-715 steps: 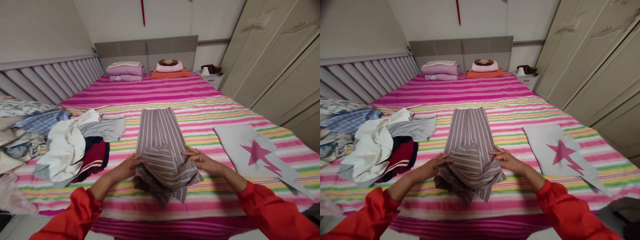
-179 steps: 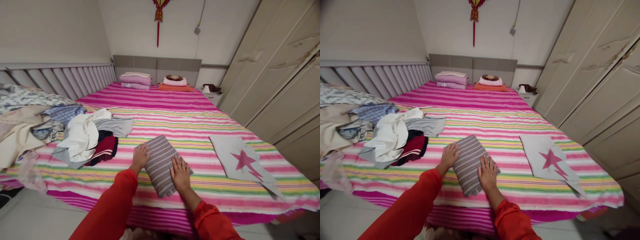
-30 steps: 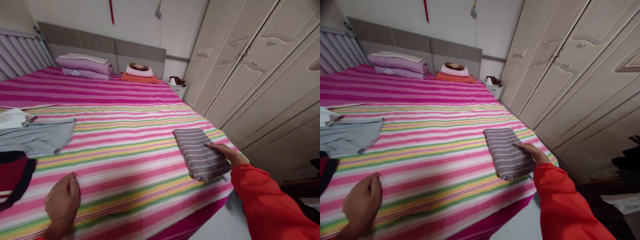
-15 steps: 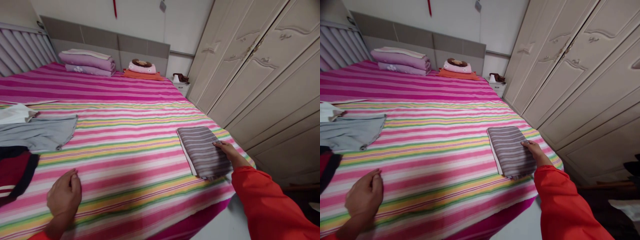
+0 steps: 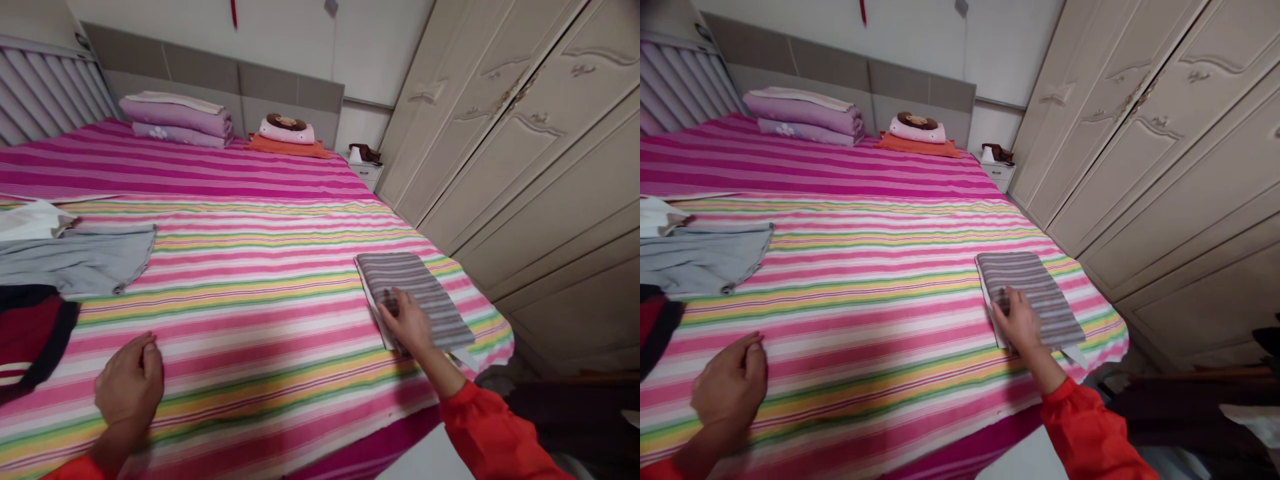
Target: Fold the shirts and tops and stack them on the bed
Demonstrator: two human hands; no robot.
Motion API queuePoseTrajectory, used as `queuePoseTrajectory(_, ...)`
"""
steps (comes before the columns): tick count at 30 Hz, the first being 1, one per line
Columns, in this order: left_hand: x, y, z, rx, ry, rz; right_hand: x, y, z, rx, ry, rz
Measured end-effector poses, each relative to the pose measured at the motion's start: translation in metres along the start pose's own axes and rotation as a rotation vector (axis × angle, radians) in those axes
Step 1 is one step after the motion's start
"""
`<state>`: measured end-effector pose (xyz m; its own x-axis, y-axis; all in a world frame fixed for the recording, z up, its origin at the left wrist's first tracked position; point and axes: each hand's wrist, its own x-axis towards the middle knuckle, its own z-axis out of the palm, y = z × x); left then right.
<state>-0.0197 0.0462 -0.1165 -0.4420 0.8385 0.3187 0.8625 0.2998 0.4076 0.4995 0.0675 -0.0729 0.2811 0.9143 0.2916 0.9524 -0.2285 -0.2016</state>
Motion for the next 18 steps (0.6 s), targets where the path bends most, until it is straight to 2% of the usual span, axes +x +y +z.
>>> queuePoseTrajectory(3,0.000,0.002,-0.001,0.002,-0.003,-0.007,-0.008,-0.028,0.008,-0.142,-0.069,-0.019)
queuePoseTrajectory(8,0.000,0.002,-0.001,-0.012,0.002,-0.007,0.014,-0.044,0.006,-0.305,-0.176,-0.027)
queuePoseTrajectory(11,-0.001,0.001,-0.001,-0.009,-0.001,-0.002,0.025,-0.048,0.004,-0.319,-0.241,-0.030)
queuePoseTrajectory(18,0.000,0.000,0.002,-0.009,0.032,0.020,0.031,-0.051,0.010,-0.275,-0.215,-0.071)
